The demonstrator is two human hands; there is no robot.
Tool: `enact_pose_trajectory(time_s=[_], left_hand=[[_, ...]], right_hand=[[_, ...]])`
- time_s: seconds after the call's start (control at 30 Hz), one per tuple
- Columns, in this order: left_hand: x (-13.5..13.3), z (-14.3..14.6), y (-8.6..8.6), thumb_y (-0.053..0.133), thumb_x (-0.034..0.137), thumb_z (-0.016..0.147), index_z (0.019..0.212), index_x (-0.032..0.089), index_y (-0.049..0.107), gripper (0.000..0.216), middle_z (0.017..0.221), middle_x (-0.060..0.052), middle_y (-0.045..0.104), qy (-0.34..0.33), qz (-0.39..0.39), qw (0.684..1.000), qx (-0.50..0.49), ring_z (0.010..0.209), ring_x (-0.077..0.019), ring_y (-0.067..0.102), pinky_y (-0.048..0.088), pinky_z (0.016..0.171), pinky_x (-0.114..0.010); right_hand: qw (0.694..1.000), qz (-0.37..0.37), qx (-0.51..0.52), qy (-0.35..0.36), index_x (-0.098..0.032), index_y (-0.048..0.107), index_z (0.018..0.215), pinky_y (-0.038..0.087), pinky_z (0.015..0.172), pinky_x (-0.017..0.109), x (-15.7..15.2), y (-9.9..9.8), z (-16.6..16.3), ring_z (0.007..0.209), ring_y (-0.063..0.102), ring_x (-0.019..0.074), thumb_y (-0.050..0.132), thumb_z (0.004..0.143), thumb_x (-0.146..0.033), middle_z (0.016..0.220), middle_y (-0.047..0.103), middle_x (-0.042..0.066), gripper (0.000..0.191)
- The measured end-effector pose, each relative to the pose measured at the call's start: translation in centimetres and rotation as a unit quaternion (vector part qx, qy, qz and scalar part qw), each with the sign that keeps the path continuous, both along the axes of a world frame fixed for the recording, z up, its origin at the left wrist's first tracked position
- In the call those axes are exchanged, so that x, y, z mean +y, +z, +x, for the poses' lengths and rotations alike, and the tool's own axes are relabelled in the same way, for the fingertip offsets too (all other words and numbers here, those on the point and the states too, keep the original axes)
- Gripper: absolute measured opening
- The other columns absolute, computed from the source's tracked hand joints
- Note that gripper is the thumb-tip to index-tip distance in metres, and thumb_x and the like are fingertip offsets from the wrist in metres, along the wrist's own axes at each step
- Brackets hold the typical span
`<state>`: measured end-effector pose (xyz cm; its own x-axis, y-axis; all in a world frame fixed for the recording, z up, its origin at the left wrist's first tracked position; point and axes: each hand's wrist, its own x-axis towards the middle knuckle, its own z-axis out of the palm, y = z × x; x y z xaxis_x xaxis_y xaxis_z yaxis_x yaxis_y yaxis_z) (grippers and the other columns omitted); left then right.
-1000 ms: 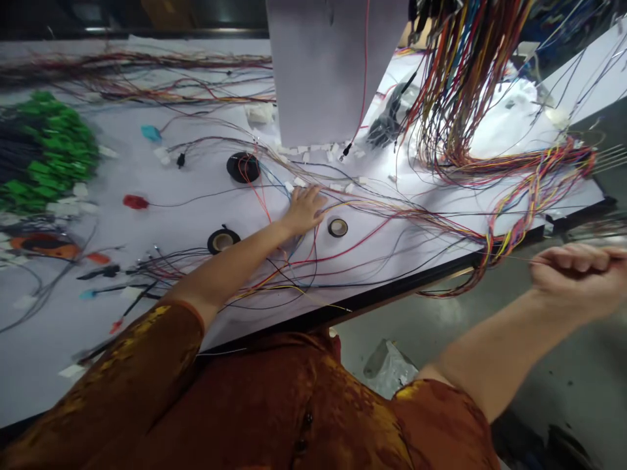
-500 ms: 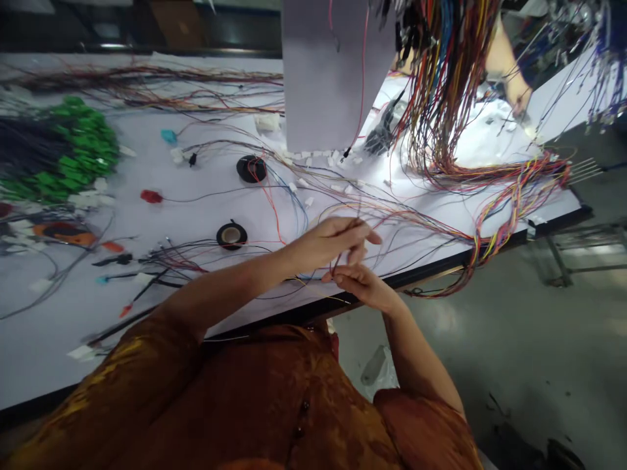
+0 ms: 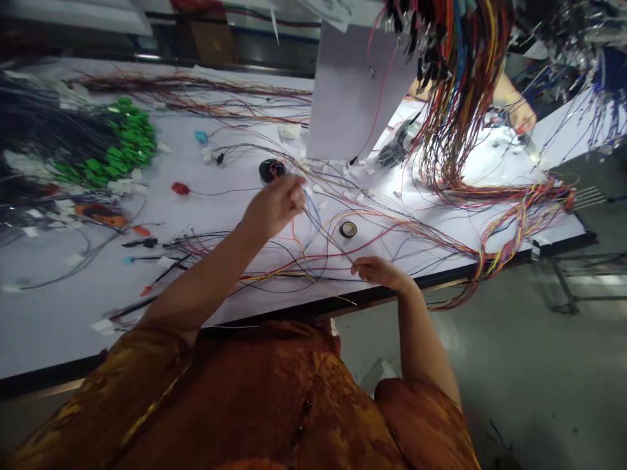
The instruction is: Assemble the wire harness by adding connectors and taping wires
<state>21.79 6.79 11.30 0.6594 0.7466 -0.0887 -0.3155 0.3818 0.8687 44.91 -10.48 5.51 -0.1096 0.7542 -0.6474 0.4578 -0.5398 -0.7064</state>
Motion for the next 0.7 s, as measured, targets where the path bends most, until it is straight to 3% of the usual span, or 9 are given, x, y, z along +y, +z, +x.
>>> enact_pose_trajectory(time_s=[0.07, 0.17, 0.3, 0.4, 0.47, 0.57, 0.63, 0.7], left_hand=[[0.3, -0.9, 0.1, 0.054, 0.030, 0.101, 0.081, 0.016, 0.062, 0.026, 0.056, 0.004, 0.048, 0.066, -0.054, 0.995, -0.055, 0.052, -0.0061, 0.047, 0.035, 0.050, -0.018], [0.2, -3.4, -0.3, 0.043, 0.022, 0.105, 0.082, 0.016, 0.062, 0.030, 0.056, 0.004, 0.046, 0.089, -0.082, 0.990, -0.067, 0.053, -0.0075, 0.048, 0.039, 0.052, -0.020], [0.7, -8.3, -1.7, 0.037, 0.019, 0.106, 0.083, 0.018, 0.064, 0.035, 0.058, 0.002, 0.045, 0.199, -0.052, 0.977, -0.051, 0.055, -0.0090, 0.048, 0.038, 0.052, -0.023], [2.2, -12.1, -2.5, 0.046, 0.027, 0.103, 0.080, 0.022, 0.061, 0.027, 0.061, 0.001, 0.049, 0.275, -0.025, 0.961, -0.022, 0.060, -0.0109, 0.051, 0.039, 0.052, -0.025], [3.1, -13.9, -2.6, 0.052, 0.031, 0.100, 0.080, 0.024, 0.057, 0.021, 0.062, 0.002, 0.050, 0.289, -0.003, 0.957, 0.002, 0.062, -0.0114, 0.052, 0.039, 0.053, -0.026], [3.2, -15.0, -2.1, 0.059, 0.033, 0.095, 0.085, 0.022, 0.059, 0.015, 0.062, 0.003, 0.050, 0.257, 0.025, 0.966, 0.019, 0.060, -0.0096, 0.050, 0.038, 0.056, -0.025], [2.7, -14.7, -1.7, 0.065, 0.036, 0.091, 0.087, 0.019, 0.064, 0.018, 0.061, 0.004, 0.050, 0.159, 0.080, 0.982, 0.066, 0.057, -0.0089, 0.045, 0.037, 0.055, -0.024], [2.1, -13.8, -1.3, 0.067, 0.039, 0.089, 0.086, 0.015, 0.068, 0.024, 0.061, 0.003, 0.050, 0.013, 0.183, 0.972, 0.148, 0.056, -0.0086, 0.042, 0.034, 0.055, -0.024]], right_hand=[[1.000, -0.010, 0.013, -0.011, -0.013, 0.064, 0.090, 0.026, 0.050, 0.021, -0.4, -0.4, 1.1, 0.055, 0.037, 0.0060, 0.064, 0.077, -0.065, 0.066, 0.047, -0.003, 0.053], [0.999, 0.000, 0.034, -0.028, -0.013, 0.064, 0.091, 0.025, 0.051, 0.021, -1.4, -0.7, 1.7, 0.056, 0.034, 0.0059, 0.063, 0.080, -0.066, 0.065, 0.042, -0.005, 0.053], [0.996, 0.044, 0.010, -0.071, -0.015, 0.066, 0.103, 0.022, 0.051, 0.022, -2.0, -0.8, 1.0, 0.055, 0.028, 0.0070, 0.059, 0.086, -0.064, 0.062, 0.031, -0.007, 0.053], [0.996, 0.047, -0.003, -0.069, -0.015, 0.068, 0.111, 0.020, 0.051, 0.023, -1.8, -1.0, 0.4, 0.055, 0.027, 0.0081, 0.058, 0.086, -0.067, 0.062, 0.030, -0.006, 0.058], [0.997, 0.046, -0.003, -0.066, -0.016, 0.068, 0.106, 0.020, 0.052, 0.023, -1.2, -1.2, 0.2, 0.056, 0.027, 0.0082, 0.059, 0.084, -0.069, 0.062, 0.029, -0.006, 0.058], [0.997, 0.041, -0.002, -0.072, -0.017, 0.068, 0.096, 0.021, 0.052, 0.023, -0.2, -1.6, 0.0, 0.057, 0.029, 0.0087, 0.062, 0.080, -0.073, 0.063, 0.032, -0.004, 0.059], [0.996, 0.033, -0.006, -0.079, -0.017, 0.068, 0.093, 0.023, 0.052, 0.023, 0.3, -1.6, -0.4, 0.058, 0.031, 0.0091, 0.066, 0.076, -0.074, 0.064, 0.036, -0.003, 0.060], [0.996, 0.023, -0.011, -0.083, -0.017, 0.067, 0.092, 0.023, 0.052, 0.023, 0.4, -1.4, -0.9, 0.059, 0.032, 0.0092, 0.069, 0.073, -0.075, 0.065, 0.039, -0.003, 0.061]])
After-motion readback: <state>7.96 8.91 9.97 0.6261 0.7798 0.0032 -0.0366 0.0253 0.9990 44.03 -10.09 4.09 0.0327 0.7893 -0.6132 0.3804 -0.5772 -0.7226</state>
